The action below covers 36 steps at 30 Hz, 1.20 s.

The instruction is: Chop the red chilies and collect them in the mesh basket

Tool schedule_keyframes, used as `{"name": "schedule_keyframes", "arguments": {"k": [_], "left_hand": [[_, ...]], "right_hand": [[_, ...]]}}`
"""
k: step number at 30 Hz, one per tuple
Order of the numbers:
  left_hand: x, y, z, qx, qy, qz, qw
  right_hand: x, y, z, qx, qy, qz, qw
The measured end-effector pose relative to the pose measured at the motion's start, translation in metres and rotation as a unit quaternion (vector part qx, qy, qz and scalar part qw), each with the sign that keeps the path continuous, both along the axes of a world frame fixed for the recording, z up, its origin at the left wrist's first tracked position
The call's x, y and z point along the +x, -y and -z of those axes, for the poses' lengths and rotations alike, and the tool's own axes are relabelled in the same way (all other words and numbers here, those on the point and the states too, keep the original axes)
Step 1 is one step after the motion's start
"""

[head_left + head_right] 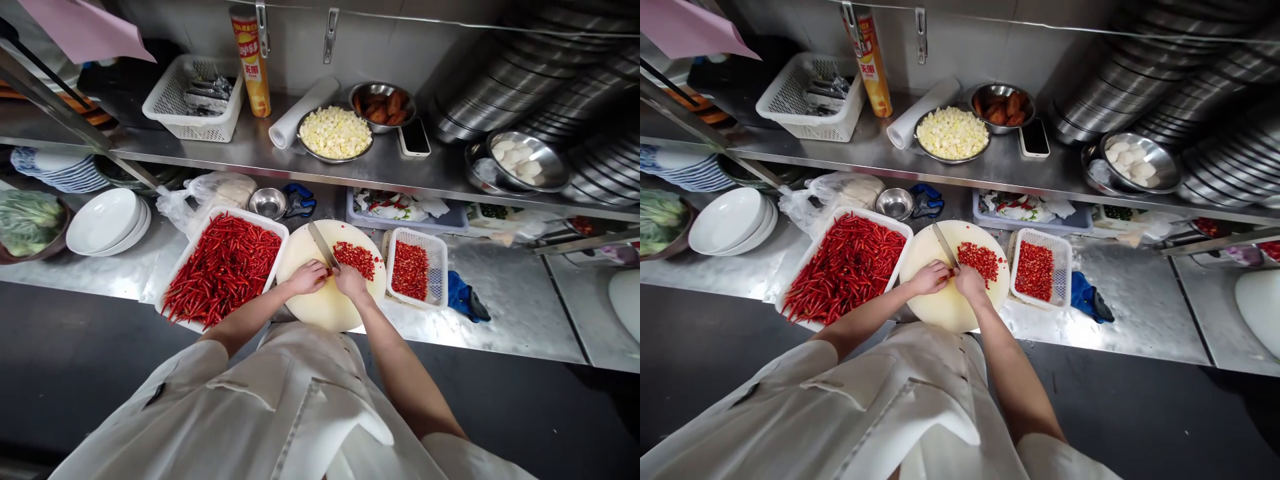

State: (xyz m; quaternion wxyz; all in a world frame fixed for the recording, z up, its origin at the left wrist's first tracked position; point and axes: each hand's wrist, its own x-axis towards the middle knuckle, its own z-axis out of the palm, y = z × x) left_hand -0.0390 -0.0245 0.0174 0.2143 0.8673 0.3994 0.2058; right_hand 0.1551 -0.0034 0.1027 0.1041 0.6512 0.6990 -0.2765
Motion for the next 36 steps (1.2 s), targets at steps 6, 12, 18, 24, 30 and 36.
{"name": "schedule_keyframes", "arguments": {"k": [6, 12, 18, 24, 30, 36], "left_hand": [[0.010, -0.003, 0.001, 0.006, 0.013, -0.018, 1.000], [0.012, -0.003, 0.003, 0.005, 0.011, -0.019, 1.000], [0.008, -0.005, 0.002, -0.013, 0.001, 0.016, 1.000], [0.003, 0.000, 0.002, -0.013, -0.006, 0.009, 1.000], [-0.002, 0.004, 0.002, 0.004, -0.005, 0.000, 1.000], [-0.007, 0.006, -0.003, 0.008, 0.000, -0.002, 1.000]], "right_hand": [[0.019, 0.002, -0.007, 0.016, 0.012, 0.019, 1.000], [0.023, 0.009, -0.008, 0.006, 0.020, 0.016, 1.000], [0.006, 0.002, -0.004, -0.001, 0.024, 0.019, 1.000], [0.001, 0.003, -0.002, 0.004, 0.016, 0.002, 1.000], [-0.005, 0.009, -0.001, -0.005, 0.019, -0.005, 1.000], [-0.010, 0.014, -0.006, -0.029, 0.020, 0.003, 0.999]]}}
